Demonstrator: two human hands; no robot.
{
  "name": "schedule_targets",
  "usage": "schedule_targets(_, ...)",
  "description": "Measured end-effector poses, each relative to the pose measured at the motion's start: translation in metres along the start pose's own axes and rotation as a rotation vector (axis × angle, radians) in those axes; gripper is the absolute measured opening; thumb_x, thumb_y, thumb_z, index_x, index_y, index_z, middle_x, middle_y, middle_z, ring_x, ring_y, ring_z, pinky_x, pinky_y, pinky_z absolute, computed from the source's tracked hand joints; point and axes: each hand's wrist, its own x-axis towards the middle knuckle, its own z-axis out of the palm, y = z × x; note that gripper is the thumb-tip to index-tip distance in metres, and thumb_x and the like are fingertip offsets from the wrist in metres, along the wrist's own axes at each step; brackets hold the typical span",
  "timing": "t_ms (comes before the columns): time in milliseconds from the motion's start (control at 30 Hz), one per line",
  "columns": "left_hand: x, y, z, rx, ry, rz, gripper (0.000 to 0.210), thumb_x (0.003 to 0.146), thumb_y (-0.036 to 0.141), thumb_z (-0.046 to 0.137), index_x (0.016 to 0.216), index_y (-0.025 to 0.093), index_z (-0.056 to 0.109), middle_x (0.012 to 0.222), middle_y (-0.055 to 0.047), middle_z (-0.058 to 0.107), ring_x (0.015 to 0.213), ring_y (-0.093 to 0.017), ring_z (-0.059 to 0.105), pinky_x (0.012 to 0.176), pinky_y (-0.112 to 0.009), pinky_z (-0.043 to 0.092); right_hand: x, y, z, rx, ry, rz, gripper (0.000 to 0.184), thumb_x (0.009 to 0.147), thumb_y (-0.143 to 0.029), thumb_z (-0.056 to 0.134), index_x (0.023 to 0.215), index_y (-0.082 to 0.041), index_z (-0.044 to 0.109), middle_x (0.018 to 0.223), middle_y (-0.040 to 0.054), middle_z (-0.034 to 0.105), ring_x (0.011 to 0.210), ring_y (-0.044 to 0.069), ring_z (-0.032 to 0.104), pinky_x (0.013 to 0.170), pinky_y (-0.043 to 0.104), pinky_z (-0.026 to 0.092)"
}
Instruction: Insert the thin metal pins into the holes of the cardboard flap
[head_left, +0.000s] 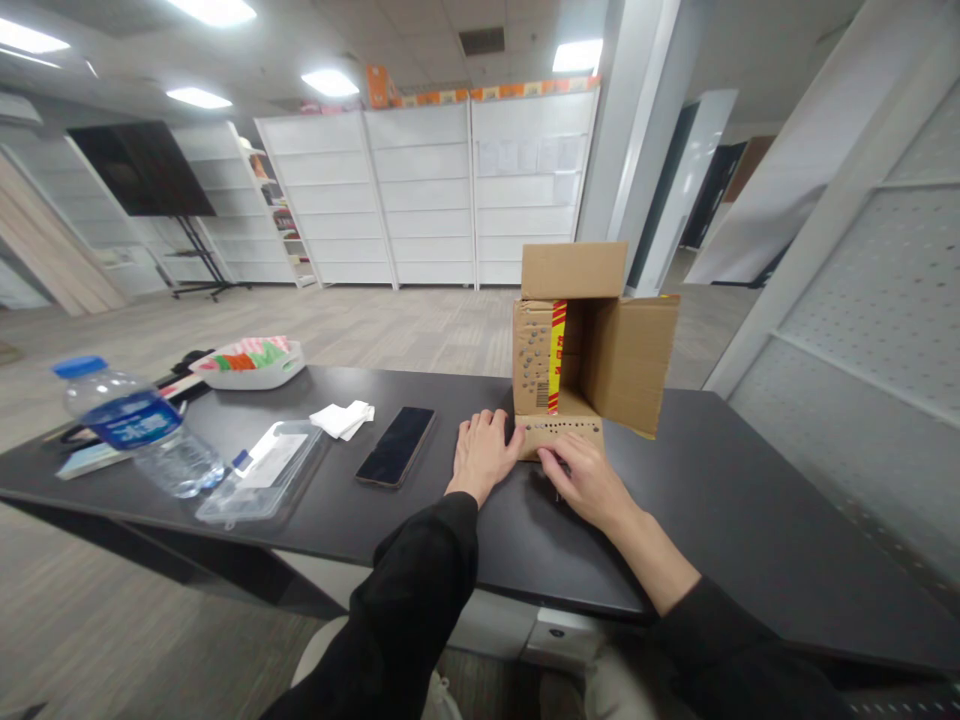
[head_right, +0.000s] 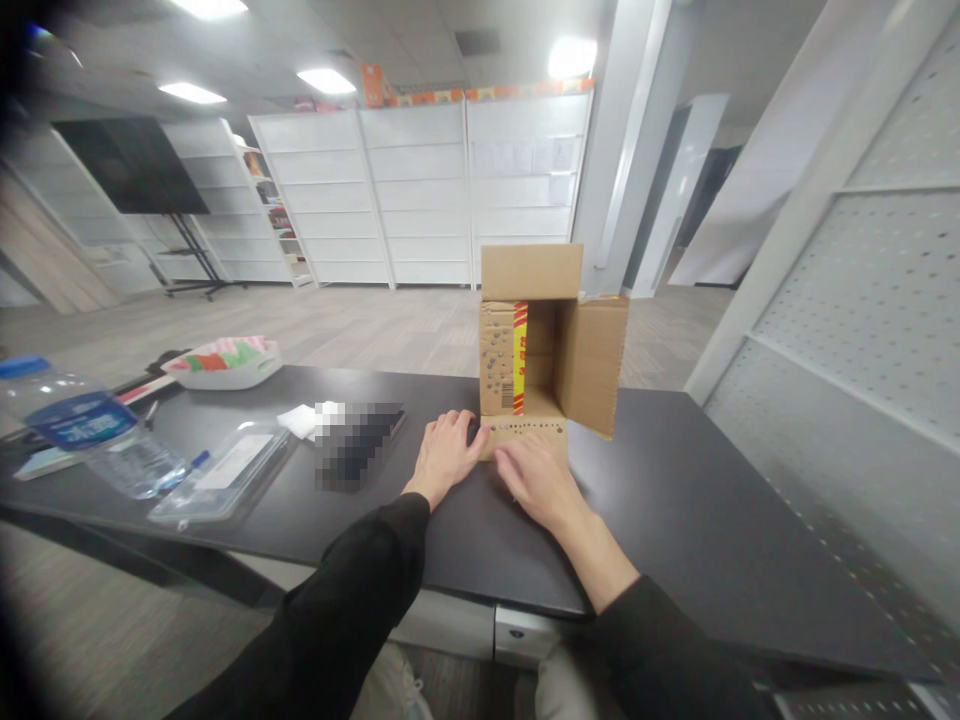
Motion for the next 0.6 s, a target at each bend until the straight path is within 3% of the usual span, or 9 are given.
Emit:
schedule_targets(267,0.0,0.001,-0.002,0.006,-0.013,-0.015,0.042,0.096,0.052,0.034,0.107,0.02,0.058,0.106,-0.011,0.063,0.105,-0.026,0.056,0.094,-0.039,0.037,0.006,0.012,0.006,0.107,0.326,0.187,0.029,0.099,-0.035,0.039,0.101,-0.02,0.064,0.097,0.0104,0.068,0.09,0.023,0.062,0.08,0.036,0.048)
schedule_targets(600,0.001,0.0,0.0,0.008,0.011,0.001,0.039,0.096,0.05,0.035,0.106,0.02,0.059,0.104,-0.01,0.064,0.103,-0.025,0.057,0.092,-0.038,0.037,0.011,0.027,0.015,0.079,0.406,0.162,0.028,0.099,-0.036,0.043,0.099,-0.019,0.065,0.093,0.0089,0.069,0.086,0.023,0.063,0.078,0.037,0.049)
